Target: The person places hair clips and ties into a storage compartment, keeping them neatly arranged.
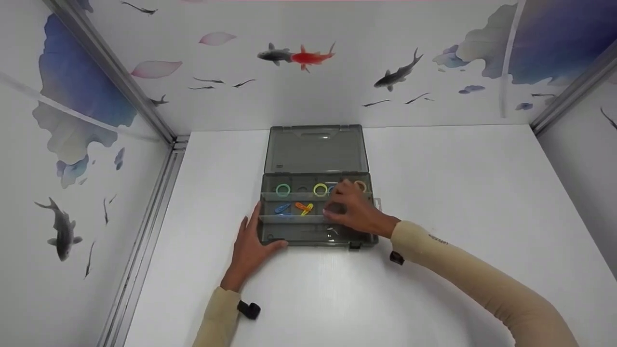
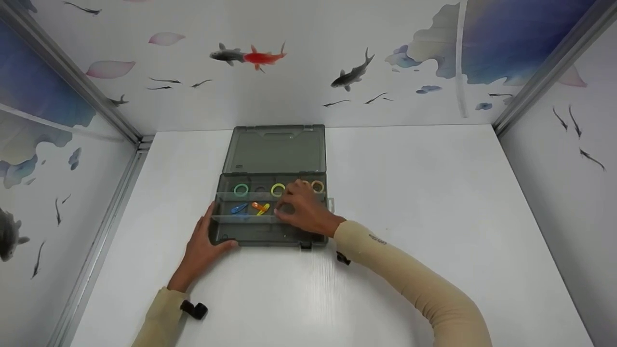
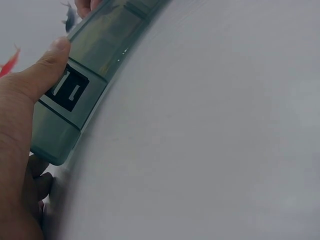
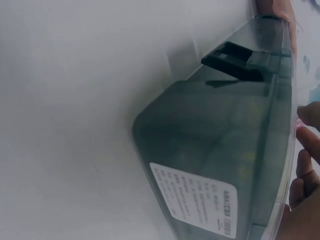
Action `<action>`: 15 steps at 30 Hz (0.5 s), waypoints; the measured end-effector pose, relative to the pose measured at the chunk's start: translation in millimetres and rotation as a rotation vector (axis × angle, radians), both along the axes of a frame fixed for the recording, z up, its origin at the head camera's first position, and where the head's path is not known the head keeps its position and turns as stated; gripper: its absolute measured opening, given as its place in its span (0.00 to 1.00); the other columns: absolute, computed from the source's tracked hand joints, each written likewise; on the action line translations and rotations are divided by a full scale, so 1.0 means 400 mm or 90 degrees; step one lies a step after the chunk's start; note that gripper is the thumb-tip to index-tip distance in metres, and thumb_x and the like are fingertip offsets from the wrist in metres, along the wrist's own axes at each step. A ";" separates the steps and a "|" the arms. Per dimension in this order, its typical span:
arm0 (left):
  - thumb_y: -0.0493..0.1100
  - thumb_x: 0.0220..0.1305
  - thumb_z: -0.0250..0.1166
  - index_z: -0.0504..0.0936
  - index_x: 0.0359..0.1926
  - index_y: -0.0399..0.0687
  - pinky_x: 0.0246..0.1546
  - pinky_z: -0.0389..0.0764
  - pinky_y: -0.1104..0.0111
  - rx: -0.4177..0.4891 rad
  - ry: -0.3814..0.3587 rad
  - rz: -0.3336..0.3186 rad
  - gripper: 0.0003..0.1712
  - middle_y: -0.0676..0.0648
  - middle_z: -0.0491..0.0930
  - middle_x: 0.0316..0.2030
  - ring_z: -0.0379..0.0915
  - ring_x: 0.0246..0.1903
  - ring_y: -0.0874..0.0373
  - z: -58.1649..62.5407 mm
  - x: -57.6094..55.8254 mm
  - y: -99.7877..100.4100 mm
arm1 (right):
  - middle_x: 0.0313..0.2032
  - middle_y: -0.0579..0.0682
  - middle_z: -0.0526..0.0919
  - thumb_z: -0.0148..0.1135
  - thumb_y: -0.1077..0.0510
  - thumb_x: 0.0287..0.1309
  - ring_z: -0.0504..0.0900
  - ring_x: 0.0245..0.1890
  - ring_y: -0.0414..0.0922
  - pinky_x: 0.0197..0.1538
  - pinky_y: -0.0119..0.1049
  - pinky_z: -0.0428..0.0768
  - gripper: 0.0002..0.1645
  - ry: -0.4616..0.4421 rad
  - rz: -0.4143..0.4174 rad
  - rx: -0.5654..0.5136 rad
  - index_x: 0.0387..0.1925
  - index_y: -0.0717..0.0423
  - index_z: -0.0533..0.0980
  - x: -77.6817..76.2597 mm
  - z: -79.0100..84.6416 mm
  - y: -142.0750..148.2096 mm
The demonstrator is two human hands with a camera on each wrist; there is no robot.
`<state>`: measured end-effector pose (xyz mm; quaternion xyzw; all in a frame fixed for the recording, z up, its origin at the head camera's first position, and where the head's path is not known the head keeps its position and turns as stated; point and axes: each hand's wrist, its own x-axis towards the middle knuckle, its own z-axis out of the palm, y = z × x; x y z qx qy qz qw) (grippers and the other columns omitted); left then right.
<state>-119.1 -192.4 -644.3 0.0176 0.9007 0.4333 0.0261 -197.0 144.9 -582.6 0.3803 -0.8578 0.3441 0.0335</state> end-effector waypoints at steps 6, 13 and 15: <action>0.70 0.55 0.84 0.46 0.91 0.69 0.73 0.56 0.21 0.011 -0.006 0.004 0.75 0.35 0.58 0.85 0.40 0.85 0.28 -0.002 -0.004 -0.001 | 0.46 0.52 0.79 0.79 0.55 0.69 0.71 0.48 0.51 0.58 0.56 0.69 0.11 -0.008 -0.015 -0.002 0.46 0.59 0.91 -0.003 -0.008 0.017; 0.69 0.58 0.83 0.34 0.91 0.57 0.80 0.55 0.33 0.078 0.019 -0.029 0.81 0.40 0.44 0.89 0.39 0.87 0.35 -0.007 -0.004 -0.019 | 0.45 0.51 0.80 0.81 0.61 0.65 0.69 0.47 0.50 0.55 0.54 0.65 0.11 -0.022 -0.047 -0.049 0.47 0.59 0.91 0.003 -0.009 0.074; 0.67 0.65 0.79 0.31 0.91 0.54 0.83 0.50 0.38 0.122 0.023 -0.046 0.78 0.43 0.38 0.90 0.37 0.88 0.39 -0.003 -0.002 -0.030 | 0.45 0.51 0.80 0.81 0.62 0.65 0.69 0.47 0.49 0.55 0.53 0.65 0.11 -0.023 -0.061 -0.062 0.48 0.59 0.91 0.006 -0.013 0.098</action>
